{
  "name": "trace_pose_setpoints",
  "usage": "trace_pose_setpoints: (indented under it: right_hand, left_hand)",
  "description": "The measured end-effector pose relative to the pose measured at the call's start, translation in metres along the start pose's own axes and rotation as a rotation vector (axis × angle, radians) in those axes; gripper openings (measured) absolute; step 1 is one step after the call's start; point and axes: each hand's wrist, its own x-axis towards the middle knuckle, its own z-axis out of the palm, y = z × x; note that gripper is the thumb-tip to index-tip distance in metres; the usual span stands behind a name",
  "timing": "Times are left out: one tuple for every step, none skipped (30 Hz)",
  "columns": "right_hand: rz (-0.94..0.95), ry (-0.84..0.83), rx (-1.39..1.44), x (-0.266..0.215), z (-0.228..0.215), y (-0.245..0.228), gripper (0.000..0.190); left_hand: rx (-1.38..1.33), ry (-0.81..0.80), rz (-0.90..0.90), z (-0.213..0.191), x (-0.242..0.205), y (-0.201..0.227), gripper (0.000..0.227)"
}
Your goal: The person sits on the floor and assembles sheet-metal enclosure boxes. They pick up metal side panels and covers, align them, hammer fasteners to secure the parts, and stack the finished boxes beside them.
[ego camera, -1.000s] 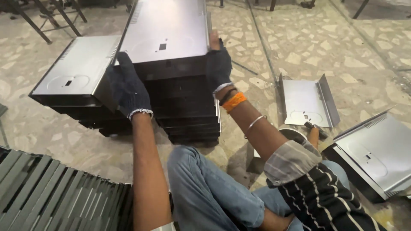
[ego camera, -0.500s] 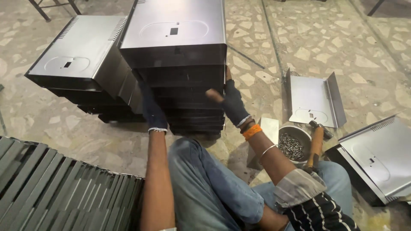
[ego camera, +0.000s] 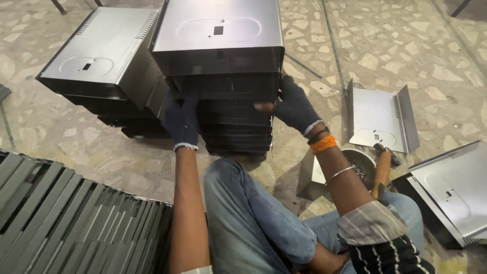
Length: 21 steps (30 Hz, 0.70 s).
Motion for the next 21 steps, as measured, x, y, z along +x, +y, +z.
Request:
trace_pose_setpoints:
  right_hand:
    - [0.003,0.000,-0.001,0.002,0.004,-0.002,0.072]
    - [0.041,0.062,-0.045,0.003,0.009,-0.004,0.065]
    - [0.080,0.126,-0.088,0.005,0.013,-0.007,0.058]
    - [0.083,0.127,-0.088,0.007,0.013,0.003,0.058]
    - [0.117,0.174,-0.165,0.012,0.014,0.013,0.050]
    - [0.150,0.221,-0.242,0.016,0.015,0.022,0.043]
    - [0.154,0.220,-0.237,0.014,0.011,0.026,0.043]
    - [0.126,0.229,-0.279,0.011,0.008,0.031,0.038]
    - [0.089,0.238,-0.325,0.013,0.002,0.035,0.034]
    - [0.085,0.239,-0.325,0.014,-0.005,0.030,0.034]
    - [0.070,0.209,-0.260,0.014,-0.012,0.025,0.033]
    - [0.055,0.178,-0.196,0.013,-0.019,0.021,0.033]
    - [0.052,0.177,-0.196,0.014,-0.030,0.016,0.033]
    - [0.095,0.063,-0.067,0.015,-0.041,0.012,0.034]
    - [0.142,-0.051,0.062,0.015,-0.053,0.008,0.036]
    - [0.142,-0.051,0.061,0.018,-0.060,0.004,0.036]
    - [0.080,-0.156,0.126,0.021,-0.066,-0.001,0.040]
    - [0.017,-0.261,0.191,0.024,-0.073,-0.005,0.044]
    - [0.016,-0.260,0.190,0.036,-0.070,0.009,0.044]
    - [0.021,-0.237,0.402,0.048,-0.067,0.023,0.043]
    - [0.030,-0.215,0.616,0.058,-0.063,0.038,0.047]
  left_hand:
    - [-0.001,-0.002,-0.002,0.004,0.006,-0.007,0.046]
    - [-0.049,-0.013,0.031,0.008,0.012,-0.014,0.050]
    - [-0.097,-0.025,0.065,0.013,0.019,-0.021,0.054]
    - [-0.097,-0.028,0.063,0.016,0.018,-0.015,0.054]
    - [-0.091,0.016,0.144,0.018,0.019,-0.010,0.054]
    - [-0.084,0.058,0.225,0.019,0.021,-0.004,0.055]
    - [-0.079,0.056,0.224,0.016,0.017,0.005,0.055]
    - [0.038,0.046,0.186,0.012,0.013,0.015,0.047]
    - [0.149,0.040,0.150,0.011,0.013,0.026,0.040]
    - [0.148,0.045,0.153,0.006,0.012,0.041,0.040]
    - [0.166,0.024,0.097,0.000,0.009,0.055,0.037]
    - [0.184,0.004,0.042,-0.006,0.006,0.069,0.034]
    - [0.183,0.007,0.042,-0.008,0.009,0.067,0.034]
    - [-0.186,-0.009,-0.004,-0.009,0.012,0.064,0.045]
    - [-0.554,-0.028,-0.053,-0.009,0.013,0.062,0.059]
    - [-0.554,-0.028,-0.054,-0.011,0.020,0.061,0.059]
    - [-0.824,-0.160,0.048,-0.015,0.026,0.059,0.058]
    - [-1.091,-0.294,0.152,-0.019,0.033,0.057,0.058]
    - [-1.092,-0.295,0.154,-0.012,0.045,0.040,0.058]
    - [-1.088,-0.306,0.040,-0.005,0.058,0.023,0.057]
    - [-1.080,-0.315,-0.079,0.001,0.068,0.006,0.059]
